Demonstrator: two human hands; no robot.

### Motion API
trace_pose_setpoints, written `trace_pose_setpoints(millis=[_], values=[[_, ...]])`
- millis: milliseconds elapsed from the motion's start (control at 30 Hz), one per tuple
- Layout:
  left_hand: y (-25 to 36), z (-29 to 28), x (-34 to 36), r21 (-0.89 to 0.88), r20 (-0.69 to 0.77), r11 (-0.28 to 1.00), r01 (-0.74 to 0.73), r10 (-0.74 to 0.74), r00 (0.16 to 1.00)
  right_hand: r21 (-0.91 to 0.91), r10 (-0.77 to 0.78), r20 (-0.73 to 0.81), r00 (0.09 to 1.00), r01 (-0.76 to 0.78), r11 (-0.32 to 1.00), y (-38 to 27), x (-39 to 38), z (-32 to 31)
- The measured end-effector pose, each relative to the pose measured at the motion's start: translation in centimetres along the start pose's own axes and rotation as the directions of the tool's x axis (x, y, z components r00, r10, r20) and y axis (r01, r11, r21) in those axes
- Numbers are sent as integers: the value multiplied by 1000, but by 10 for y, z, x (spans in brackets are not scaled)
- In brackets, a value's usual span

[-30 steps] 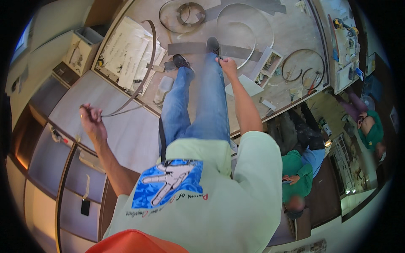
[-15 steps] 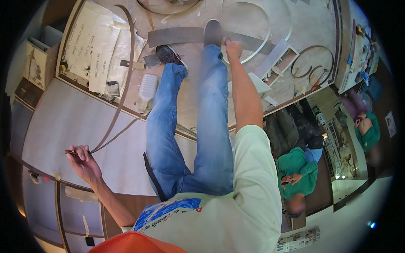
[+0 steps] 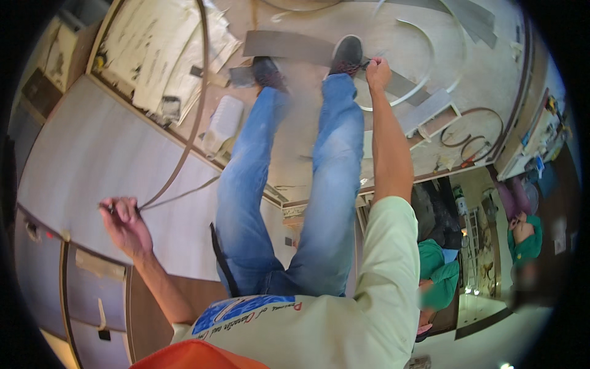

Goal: The person cuts a flexible trim strip with scissors, tests its fit on a cabinet edge, then applies glue to the strip and presses it onto the cabinet. The person works on the floor while handling the trim and glue.

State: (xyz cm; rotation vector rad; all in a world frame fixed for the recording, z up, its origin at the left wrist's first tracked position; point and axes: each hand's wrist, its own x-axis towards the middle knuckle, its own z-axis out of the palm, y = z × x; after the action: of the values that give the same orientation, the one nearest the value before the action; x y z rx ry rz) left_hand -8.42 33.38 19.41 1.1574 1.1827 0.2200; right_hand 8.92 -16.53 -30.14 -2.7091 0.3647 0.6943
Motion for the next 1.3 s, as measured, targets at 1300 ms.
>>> trace_pose_setpoints(millis=[1300], values=[[-163, -92, -373, -54, -881, 932, 357, -213, 421, 928, -812, 284, 510, 67, 366, -566, -307, -513]])
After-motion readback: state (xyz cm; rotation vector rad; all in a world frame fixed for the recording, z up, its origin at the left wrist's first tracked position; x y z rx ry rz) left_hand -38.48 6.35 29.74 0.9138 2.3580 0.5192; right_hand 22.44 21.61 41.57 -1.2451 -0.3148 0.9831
